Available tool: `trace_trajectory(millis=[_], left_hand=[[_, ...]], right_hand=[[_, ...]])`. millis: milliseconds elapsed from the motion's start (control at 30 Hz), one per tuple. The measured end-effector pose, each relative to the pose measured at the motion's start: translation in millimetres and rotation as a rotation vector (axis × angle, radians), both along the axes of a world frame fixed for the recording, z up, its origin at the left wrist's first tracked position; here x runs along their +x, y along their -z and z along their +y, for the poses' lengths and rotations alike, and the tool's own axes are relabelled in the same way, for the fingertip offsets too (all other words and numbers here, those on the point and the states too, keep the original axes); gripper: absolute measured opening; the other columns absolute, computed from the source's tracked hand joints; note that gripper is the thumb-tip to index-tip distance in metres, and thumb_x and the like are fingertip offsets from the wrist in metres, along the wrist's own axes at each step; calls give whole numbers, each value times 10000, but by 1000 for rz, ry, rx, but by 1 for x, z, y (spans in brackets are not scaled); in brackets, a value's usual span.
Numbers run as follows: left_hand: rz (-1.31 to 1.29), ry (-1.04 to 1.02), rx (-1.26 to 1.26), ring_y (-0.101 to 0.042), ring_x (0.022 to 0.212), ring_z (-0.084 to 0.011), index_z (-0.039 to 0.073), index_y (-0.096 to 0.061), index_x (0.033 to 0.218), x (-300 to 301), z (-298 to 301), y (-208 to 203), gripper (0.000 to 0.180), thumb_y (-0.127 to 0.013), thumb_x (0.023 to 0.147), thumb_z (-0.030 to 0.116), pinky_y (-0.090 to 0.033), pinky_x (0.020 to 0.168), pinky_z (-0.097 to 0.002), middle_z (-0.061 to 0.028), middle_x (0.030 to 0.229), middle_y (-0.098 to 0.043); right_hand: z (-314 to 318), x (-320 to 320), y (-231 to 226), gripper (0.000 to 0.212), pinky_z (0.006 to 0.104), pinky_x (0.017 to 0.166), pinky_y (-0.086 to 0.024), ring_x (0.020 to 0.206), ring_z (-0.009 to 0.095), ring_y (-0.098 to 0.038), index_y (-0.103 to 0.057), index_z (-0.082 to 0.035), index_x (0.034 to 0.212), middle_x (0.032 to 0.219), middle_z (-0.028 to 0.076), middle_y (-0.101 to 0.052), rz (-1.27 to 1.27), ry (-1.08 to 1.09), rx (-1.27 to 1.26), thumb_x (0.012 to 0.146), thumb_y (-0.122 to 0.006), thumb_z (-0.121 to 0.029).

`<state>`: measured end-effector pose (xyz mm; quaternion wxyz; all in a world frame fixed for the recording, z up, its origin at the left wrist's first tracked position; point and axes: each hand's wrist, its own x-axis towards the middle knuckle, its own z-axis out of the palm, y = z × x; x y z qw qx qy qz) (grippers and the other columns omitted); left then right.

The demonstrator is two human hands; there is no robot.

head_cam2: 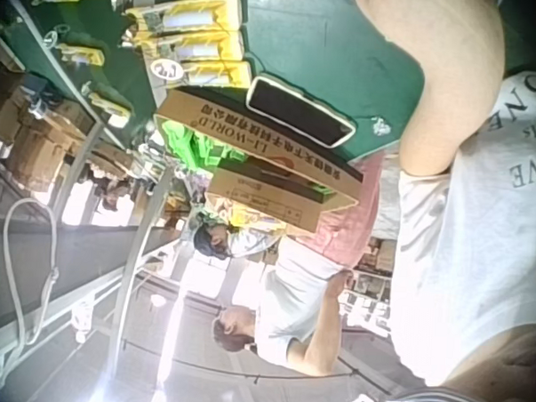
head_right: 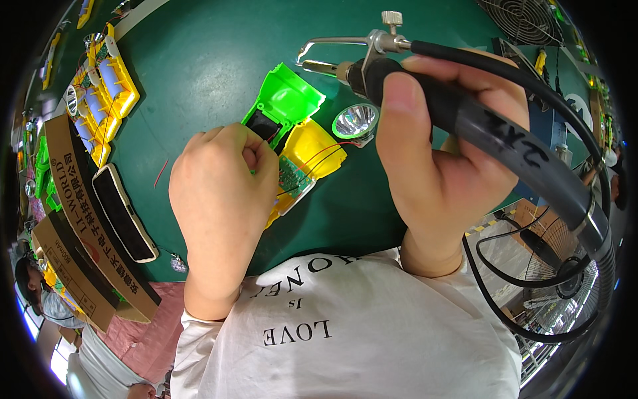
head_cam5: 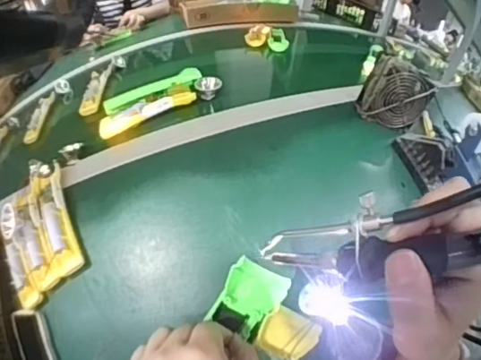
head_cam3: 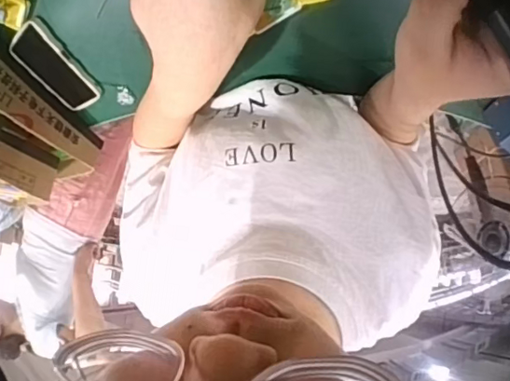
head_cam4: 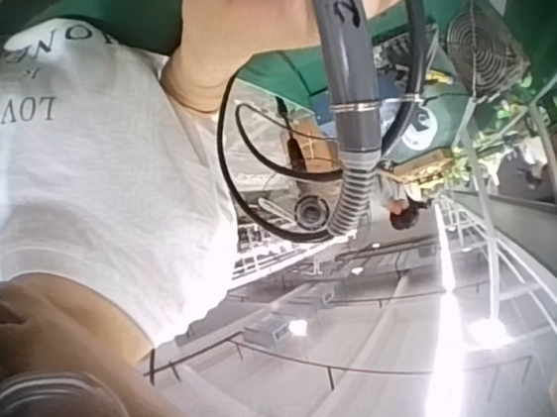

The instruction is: The person solders wires and circuit boards into flashlight casings using a soldering iron, connects internal components, and places the assembled flashlights onto a conveyor belt.

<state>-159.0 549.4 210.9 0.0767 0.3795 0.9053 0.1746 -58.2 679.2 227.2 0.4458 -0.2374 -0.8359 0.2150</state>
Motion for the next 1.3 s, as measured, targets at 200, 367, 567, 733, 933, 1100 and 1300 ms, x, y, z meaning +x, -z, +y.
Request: trace_trajectory(millis=[200,367,567,733,933,1100,1300], left_hand=[[-6,-3,8,-504,566,-225,39,-518,558,0,-1,1,84,-577,611,65,-372,510,-336,-77,564,-519],[-8,-11,-4,-507,570,-225,39,-518,554,-1,-1,1,86,-576,611,66,-375,511,-336,-78,568,-525],[6,-6,14,-509,572,-222,40,-517,547,0,-1,1,92,-580,607,70,-379,514,-334,-77,565,-525],[5,-4,9,-511,572,-218,40,-520,552,0,0,1,88,-581,607,71,-380,513,-331,-76,565,-526],[9,3,19,-509,567,-218,38,-521,553,0,0,1,93,-584,611,74,-380,511,-331,-74,563,-525],[12,-5,5,-509,566,-218,38,-520,552,0,-1,2,95,-584,613,74,-380,510,-330,-74,564,-526],[13,-4,11,-509,566,-218,38,-520,548,0,-1,2,95,-582,610,72,-379,509,-331,-75,565,-528]], right_hand=[[-1,-1,0,140,169,539,-419,596,86,-534,-572,70,834,837,76,-556,-57,50,-39,779,-574,-59],[-3,-2,2,140,170,544,-415,600,84,-533,-568,70,841,843,74,-556,-40,33,-71,780,-574,-56],[-1,0,0,134,170,547,-412,596,82,-531,-569,67,844,839,72,-557,-76,21,-23,777,-578,-50],[0,0,1,134,168,546,-404,593,78,-528,-572,64,847,818,68,-559,-66,29,-25,777,-580,-51],[-1,-2,1,133,165,545,-397,587,75,-523,-574,59,850,805,66,-560,-36,38,-51,778,-579,-53],[-2,-3,2,131,166,547,-400,589,77,-526,-571,57,855,808,66,-560,-48,16,-40,779,-577,-49],[-2,-2,2,132,168,549,-404,594,79,-528,-567,59,860,818,67,-563,-51,9,-45,778,-579,-44]])
